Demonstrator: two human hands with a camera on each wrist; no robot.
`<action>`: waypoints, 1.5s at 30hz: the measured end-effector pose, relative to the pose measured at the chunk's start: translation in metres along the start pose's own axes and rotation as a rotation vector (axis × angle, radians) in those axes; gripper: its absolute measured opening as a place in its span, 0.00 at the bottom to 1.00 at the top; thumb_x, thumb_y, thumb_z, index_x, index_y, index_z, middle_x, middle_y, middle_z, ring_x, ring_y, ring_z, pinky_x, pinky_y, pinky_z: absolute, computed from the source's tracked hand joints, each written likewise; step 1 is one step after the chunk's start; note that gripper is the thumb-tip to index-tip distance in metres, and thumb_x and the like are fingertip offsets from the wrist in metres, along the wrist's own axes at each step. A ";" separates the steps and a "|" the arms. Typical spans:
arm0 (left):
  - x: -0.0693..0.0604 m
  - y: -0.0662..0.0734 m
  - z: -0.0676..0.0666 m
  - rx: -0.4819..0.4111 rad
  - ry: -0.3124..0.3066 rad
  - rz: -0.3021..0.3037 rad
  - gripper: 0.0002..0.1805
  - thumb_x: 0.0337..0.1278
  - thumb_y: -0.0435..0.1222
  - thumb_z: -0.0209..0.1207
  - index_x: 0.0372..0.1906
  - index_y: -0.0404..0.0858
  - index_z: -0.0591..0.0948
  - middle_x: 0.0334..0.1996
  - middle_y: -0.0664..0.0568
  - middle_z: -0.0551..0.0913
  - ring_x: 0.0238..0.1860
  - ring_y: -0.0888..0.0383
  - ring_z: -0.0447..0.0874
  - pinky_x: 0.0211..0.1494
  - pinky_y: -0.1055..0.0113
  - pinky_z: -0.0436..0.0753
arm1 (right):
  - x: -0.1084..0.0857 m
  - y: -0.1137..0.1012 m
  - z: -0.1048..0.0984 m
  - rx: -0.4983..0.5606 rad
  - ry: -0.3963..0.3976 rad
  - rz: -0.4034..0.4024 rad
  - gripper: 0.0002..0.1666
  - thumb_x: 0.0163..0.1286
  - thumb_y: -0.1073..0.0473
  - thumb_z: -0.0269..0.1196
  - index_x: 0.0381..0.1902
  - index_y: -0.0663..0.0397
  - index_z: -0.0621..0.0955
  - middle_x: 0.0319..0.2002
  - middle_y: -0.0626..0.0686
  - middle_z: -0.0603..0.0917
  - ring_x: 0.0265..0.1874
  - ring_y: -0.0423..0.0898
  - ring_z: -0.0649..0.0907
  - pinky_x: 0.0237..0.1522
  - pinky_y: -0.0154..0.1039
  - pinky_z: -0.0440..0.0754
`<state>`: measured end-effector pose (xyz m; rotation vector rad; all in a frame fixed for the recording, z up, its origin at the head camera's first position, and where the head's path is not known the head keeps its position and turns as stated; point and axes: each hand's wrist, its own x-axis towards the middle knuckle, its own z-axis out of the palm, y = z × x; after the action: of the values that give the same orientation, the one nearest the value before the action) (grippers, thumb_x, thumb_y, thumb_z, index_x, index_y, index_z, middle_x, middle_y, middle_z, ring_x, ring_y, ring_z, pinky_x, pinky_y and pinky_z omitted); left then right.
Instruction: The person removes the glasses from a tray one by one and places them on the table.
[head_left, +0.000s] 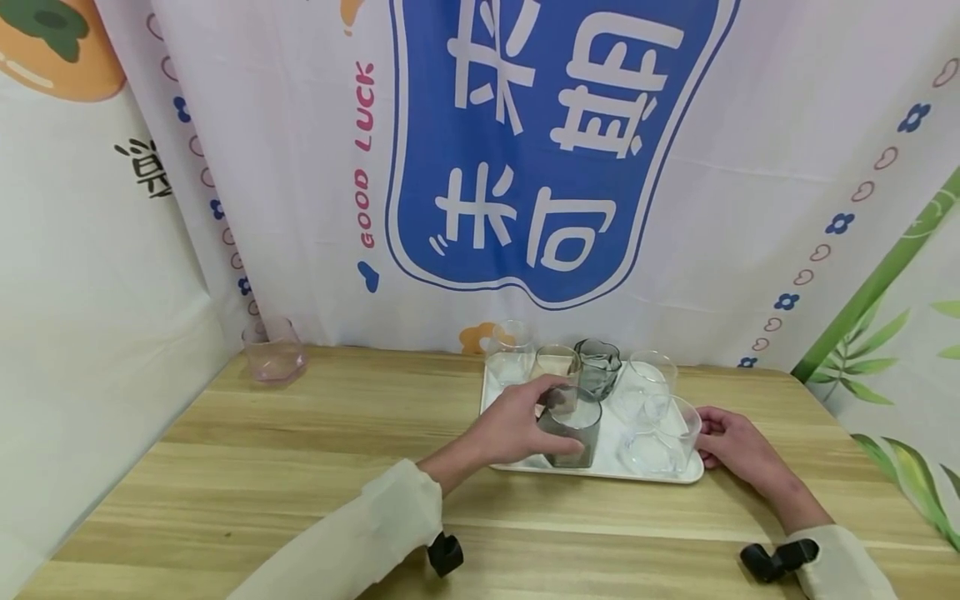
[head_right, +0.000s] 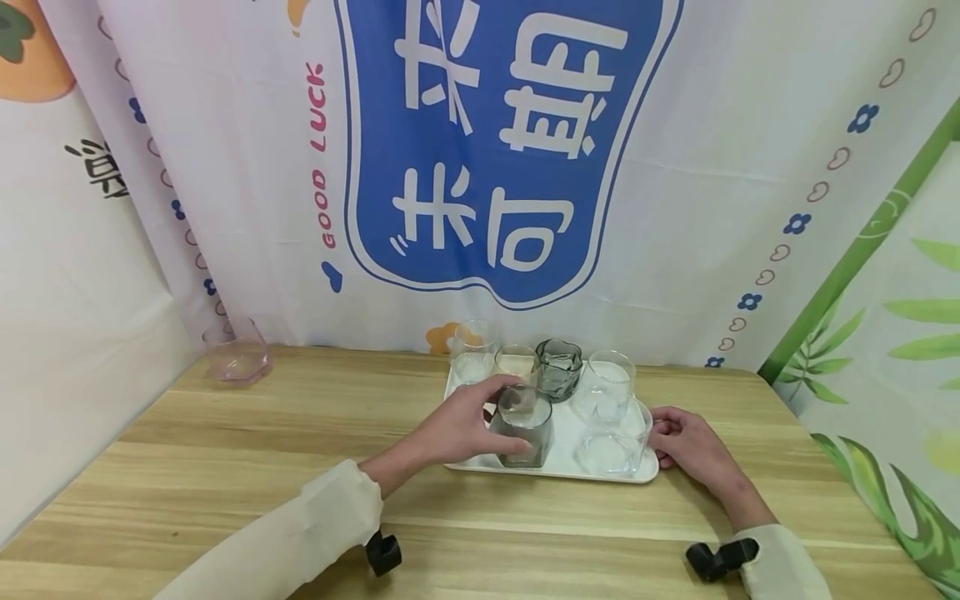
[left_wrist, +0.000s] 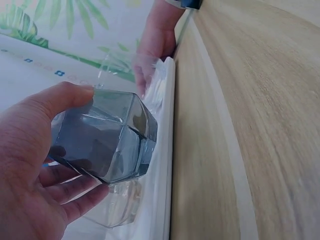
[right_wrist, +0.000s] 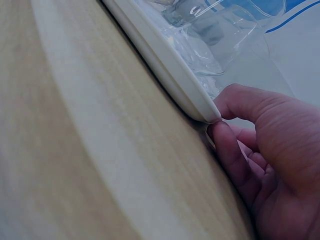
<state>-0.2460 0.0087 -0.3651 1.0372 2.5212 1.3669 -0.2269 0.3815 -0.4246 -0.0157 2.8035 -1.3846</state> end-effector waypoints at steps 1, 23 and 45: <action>-0.001 -0.001 -0.002 -0.006 0.005 -0.001 0.46 0.46 0.50 0.79 0.70 0.40 0.73 0.54 0.51 0.84 0.57 0.53 0.80 0.56 0.64 0.79 | 0.000 0.000 0.000 -0.002 0.002 0.000 0.29 0.71 0.65 0.64 0.64 0.77 0.71 0.40 0.58 0.80 0.33 0.47 0.82 0.31 0.38 0.85; -0.033 -0.017 -0.057 0.072 0.107 -0.149 0.46 0.46 0.52 0.79 0.70 0.44 0.72 0.55 0.53 0.81 0.55 0.55 0.78 0.55 0.57 0.82 | 0.000 -0.002 0.001 -0.001 -0.002 0.006 0.28 0.71 0.66 0.62 0.64 0.78 0.71 0.39 0.57 0.82 0.31 0.47 0.82 0.30 0.38 0.85; -0.052 -0.059 -0.110 0.195 0.260 -0.250 0.47 0.47 0.56 0.78 0.70 0.42 0.71 0.57 0.46 0.79 0.55 0.48 0.78 0.57 0.50 0.81 | -0.001 0.001 -0.001 -0.002 -0.005 -0.006 0.26 0.76 0.63 0.62 0.63 0.78 0.71 0.39 0.57 0.83 0.31 0.46 0.82 0.31 0.38 0.85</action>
<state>-0.2785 -0.1223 -0.3574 0.5698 2.8999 1.2778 -0.2262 0.3827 -0.4252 -0.0275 2.8023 -1.3814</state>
